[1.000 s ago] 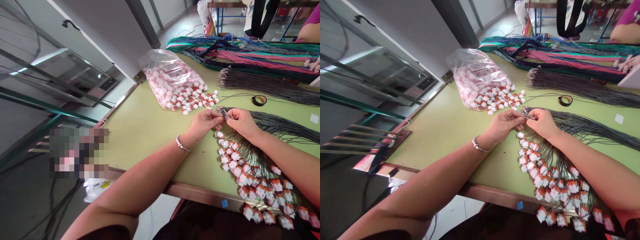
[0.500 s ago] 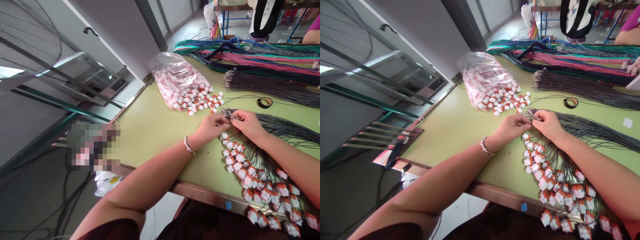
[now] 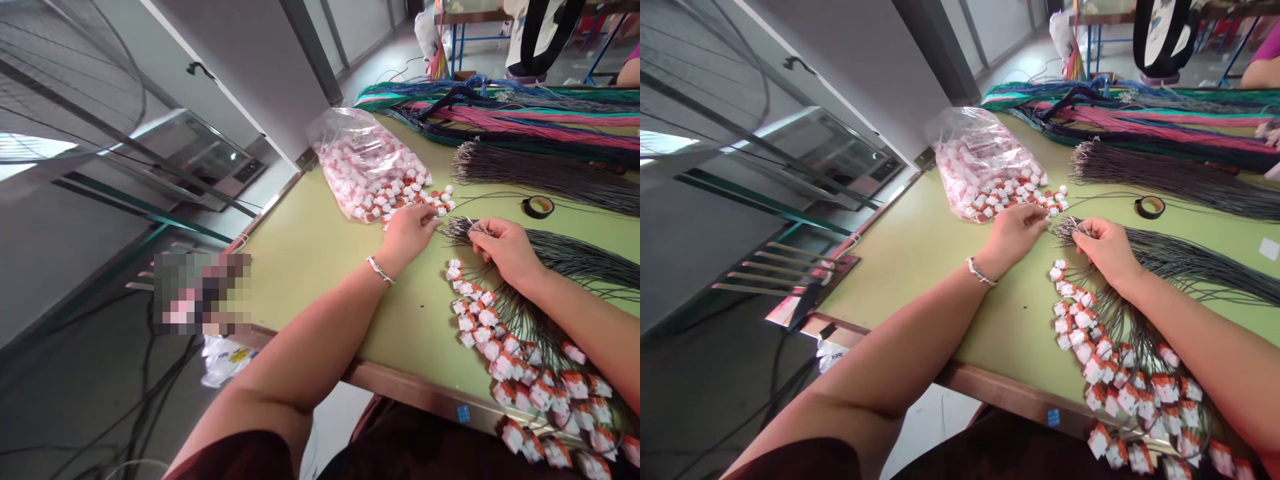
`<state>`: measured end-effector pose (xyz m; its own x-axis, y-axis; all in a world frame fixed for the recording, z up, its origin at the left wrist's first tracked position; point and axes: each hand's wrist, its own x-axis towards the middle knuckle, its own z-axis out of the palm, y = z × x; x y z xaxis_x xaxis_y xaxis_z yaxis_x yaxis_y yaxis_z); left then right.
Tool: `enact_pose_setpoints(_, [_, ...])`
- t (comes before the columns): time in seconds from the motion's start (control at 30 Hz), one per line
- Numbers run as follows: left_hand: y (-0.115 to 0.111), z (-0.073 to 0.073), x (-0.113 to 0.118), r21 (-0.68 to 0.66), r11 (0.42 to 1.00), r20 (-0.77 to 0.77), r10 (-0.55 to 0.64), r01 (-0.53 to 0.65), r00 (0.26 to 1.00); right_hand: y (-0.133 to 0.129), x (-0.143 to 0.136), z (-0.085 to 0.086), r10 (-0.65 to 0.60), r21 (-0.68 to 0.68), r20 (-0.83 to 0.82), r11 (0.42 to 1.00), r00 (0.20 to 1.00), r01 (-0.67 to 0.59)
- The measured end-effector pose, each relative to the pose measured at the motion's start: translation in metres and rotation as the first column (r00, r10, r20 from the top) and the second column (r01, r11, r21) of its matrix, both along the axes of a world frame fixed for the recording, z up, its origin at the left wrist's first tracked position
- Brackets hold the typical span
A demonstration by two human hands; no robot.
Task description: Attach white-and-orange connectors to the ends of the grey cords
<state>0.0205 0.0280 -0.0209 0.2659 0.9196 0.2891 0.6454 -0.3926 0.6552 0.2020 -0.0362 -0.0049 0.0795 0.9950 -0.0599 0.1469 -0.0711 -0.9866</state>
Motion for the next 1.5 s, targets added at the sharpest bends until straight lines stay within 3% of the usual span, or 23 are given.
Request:
enact_pose_setpoints(0.1, [0.000,-0.002,0.005,0.012,0.998,-0.170,-0.057,0.060,0.984,0.000,0.000,-0.001,0.009,0.023,0.026,1.000,1.000,-0.010])
enact_pose_setpoints(0.2, [-0.005,0.001,0.001,-0.004,0.997,-0.184,-0.080,0.081,0.980,0.001,0.000,-0.002,0.022,0.049,0.053,0.998,0.998,-0.025])
enact_pose_setpoints(0.3, [-0.010,0.008,-0.008,-0.055,0.998,-0.035,-0.044,0.042,0.998,0.001,-0.001,-0.001,0.023,0.067,0.073,0.997,0.997,-0.028])
enact_pose_setpoints(0.37, [-0.015,0.014,-0.012,-0.220,0.975,0.194,-0.001,0.045,0.981,0.001,-0.001,-0.001,0.023,0.077,0.093,0.997,0.995,-0.030])
enact_pose_setpoints(0.43, [-0.020,0.020,-0.013,-0.424,0.894,0.445,0.069,0.142,0.893,0.001,-0.001,-0.001,0.027,0.088,0.115,0.995,0.993,-0.037])
enact_pose_setpoints(0.5, [-0.026,0.023,-0.010,-0.540,0.799,0.607,0.152,0.264,0.780,0.001,-0.001,-0.001,0.040,0.099,0.133,0.994,0.990,-0.053])
enact_pose_setpoints(0.6, [-0.032,0.024,-0.001,-0.606,0.700,0.703,0.247,0.379,0.667,0.000,0.000,-0.002,0.065,0.130,0.161,0.988,0.985,-0.086])
enact_pose_setpoints(0.73, [-0.036,0.021,0.009,-0.633,0.614,0.742,0.306,0.472,0.597,-0.002,0.000,-0.001,0.077,0.184,0.196,0.976,0.978,-0.114])
enact_pose_setpoints(1.0, [-0.035,0.019,0.014,-0.690,0.533,0.698,0.312,0.489,0.645,-0.005,-0.001,0.000,0.053,0.246,0.259,0.962,0.964,-0.119])
enact_pose_setpoints(1.27, [-0.037,0.018,0.016,-0.681,0.540,0.704,0.293,0.495,0.647,-0.005,-0.003,-0.004,0.040,0.257,0.334,0.957,0.942,-0.132])
enact_pose_setpoints(1.43, [-0.037,0.021,0.010,-0.685,0.516,0.708,0.303,0.514,0.638,-0.005,-0.003,-0.007,-0.023,0.270,0.461,0.956,0.887,-0.116])
enact_pose_setpoints(1.5, [-0.038,0.023,0.006,-0.674,0.534,0.711,0.284,0.510,0.643,-0.004,-0.002,-0.008,-0.049,0.285,0.508,0.952,0.860,-0.114])
